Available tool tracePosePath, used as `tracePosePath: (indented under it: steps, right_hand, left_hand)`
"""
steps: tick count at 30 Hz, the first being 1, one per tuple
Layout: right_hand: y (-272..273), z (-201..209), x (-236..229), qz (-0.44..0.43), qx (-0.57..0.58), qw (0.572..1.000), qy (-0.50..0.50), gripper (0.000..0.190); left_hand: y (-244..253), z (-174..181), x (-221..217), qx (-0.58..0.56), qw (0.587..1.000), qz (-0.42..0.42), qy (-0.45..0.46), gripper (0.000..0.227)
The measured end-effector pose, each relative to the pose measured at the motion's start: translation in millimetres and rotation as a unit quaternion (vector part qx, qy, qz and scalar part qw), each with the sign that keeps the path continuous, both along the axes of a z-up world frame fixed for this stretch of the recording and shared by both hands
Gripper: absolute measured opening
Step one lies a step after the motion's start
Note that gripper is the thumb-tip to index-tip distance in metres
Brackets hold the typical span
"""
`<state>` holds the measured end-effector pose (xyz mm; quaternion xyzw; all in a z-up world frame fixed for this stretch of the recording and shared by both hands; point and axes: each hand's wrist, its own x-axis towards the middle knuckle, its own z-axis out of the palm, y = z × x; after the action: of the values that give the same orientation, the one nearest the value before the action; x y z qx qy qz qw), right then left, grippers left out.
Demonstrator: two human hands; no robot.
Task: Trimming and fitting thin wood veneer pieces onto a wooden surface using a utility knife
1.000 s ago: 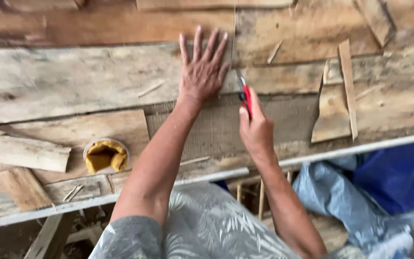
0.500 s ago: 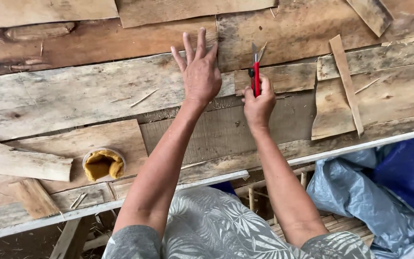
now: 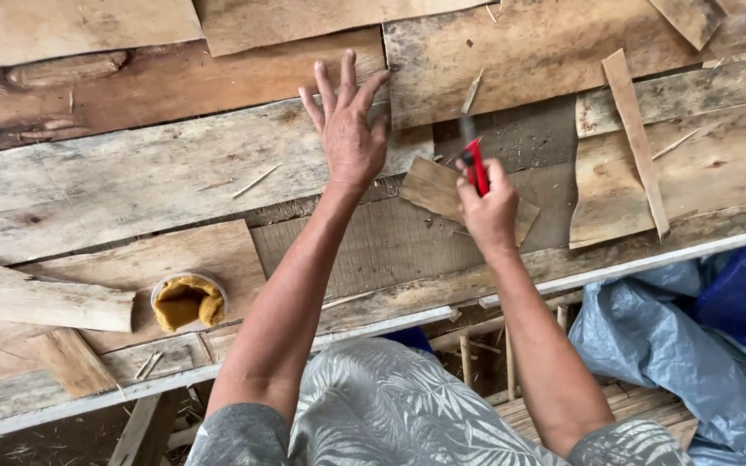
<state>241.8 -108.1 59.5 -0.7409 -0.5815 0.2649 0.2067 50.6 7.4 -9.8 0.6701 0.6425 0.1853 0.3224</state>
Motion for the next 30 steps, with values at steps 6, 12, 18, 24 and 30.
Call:
tracePosePath:
  steps: [6, 12, 18, 24, 30]
  right_hand:
    - [36.6, -12.1, -56.6, -0.378, 0.039, 0.797, 0.47, 0.032]
    - [45.3, -46.2, -86.0, -0.407, 0.123, 0.801, 0.422, 0.025]
    - [51.5, -46.0, -90.6, -0.399, 0.131, 0.815, 0.401, 0.023]
    - [62.9, -43.1, -78.0, -0.413, 0.095, 0.817, 0.392, 0.023]
    - [72.7, -38.1, -68.0, -0.415, 0.068, 0.82, 0.388, 0.029]
  left_hand:
    - [-5.6, -22.8, 2.2, 0.039, 0.999, 0.019, 0.006, 0.073]
    - [-9.2, -27.9, -1.9, 0.074, 0.997, 0.004, 0.015, 0.068]
    - [-6.4, -18.7, -6.8, 0.042, 0.998, -0.024, 0.051, 0.069]
    - [-4.3, -7.1, -12.1, 0.023, 0.998, -0.052, 0.002, 0.07]
    - [-3.8, -3.8, -17.5, 0.022, 0.997, -0.072, -0.013, 0.081]
